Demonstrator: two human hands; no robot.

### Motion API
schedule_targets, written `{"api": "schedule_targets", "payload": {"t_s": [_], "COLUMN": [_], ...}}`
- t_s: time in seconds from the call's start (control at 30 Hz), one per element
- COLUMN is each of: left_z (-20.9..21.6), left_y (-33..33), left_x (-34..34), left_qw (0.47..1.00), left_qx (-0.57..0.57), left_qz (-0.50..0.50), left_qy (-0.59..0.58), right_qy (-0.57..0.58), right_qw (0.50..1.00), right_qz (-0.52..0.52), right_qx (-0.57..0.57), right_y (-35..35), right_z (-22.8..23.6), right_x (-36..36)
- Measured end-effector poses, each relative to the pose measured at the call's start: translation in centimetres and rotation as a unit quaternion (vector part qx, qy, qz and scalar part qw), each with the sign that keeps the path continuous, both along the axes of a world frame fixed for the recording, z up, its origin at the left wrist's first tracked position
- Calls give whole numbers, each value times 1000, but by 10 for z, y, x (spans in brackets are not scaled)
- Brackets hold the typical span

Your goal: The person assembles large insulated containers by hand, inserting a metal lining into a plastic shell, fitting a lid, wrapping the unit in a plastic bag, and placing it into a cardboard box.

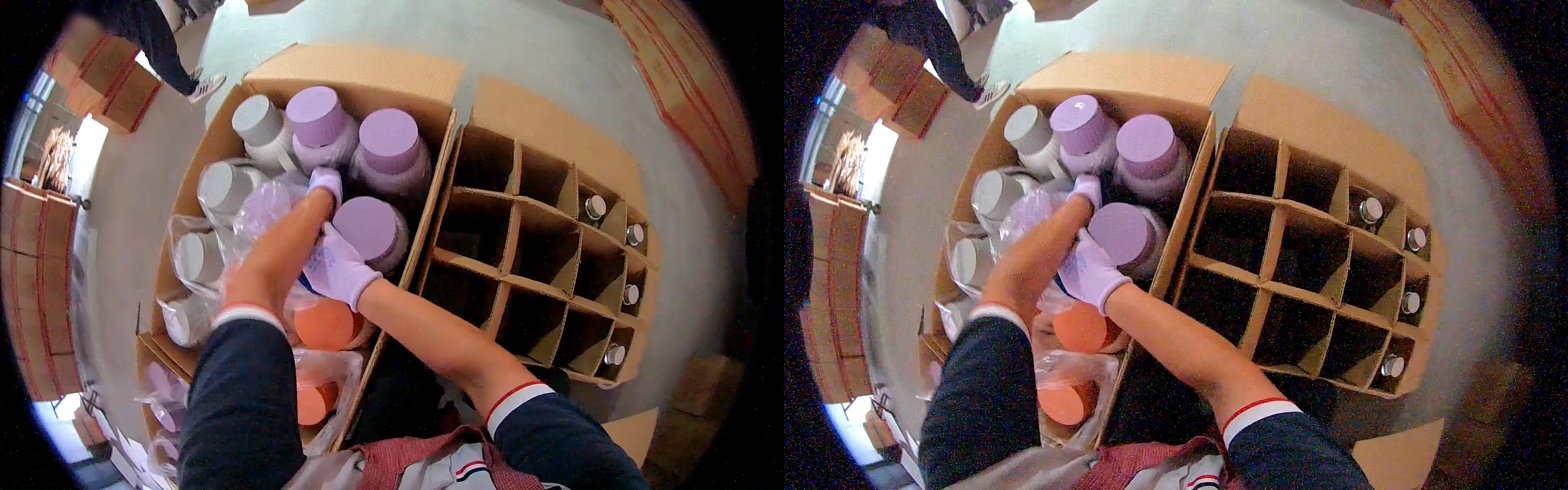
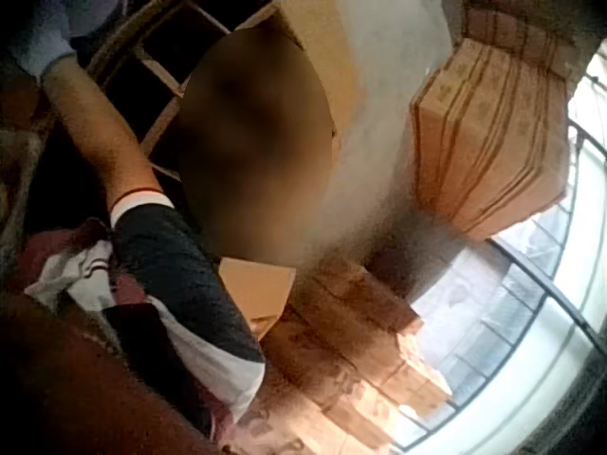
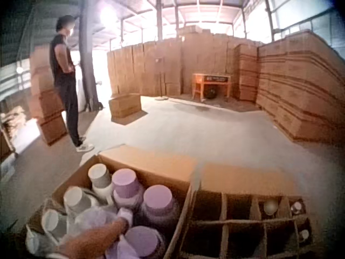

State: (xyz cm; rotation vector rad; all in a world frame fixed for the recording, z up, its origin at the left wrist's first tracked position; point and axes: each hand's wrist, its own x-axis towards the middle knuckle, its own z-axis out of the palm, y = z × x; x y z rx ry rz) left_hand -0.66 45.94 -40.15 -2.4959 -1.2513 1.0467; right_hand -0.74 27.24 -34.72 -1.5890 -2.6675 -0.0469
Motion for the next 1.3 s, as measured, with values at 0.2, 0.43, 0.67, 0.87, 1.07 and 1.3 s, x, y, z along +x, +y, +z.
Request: {"api": "schedule_targets", "payload": {"t_s": [0.2,0.43,0.67,0.87,1.07,1.3], "left_z": [151,379,315,217,285,429], "left_y": [-41,-168,-357,-440,-416,-386], "left_x": [-31,-109,-115,-85,-58,-36], "left_qw": [323,510,122,387,499,299], "left_qx": [-176,-95,-389,-386,-255,-400], "left_qz": [377,80,123,316,-47,23], "left_qy": [-850,-851,-905,-776,-827,-866], "right_qy": [106,190,916,947,758,787], "right_qw": [990,977,263,314,605,569], "right_qz": [43,-41,-269,-71,-230,-215], "right_qx": [83,84,-140,11,80,102], "right_y": [11,-74,-190,-281,-324,-366], "right_z": [12,116,180,165,206,263], "right_x": [10,55,143,285,170,196]}}
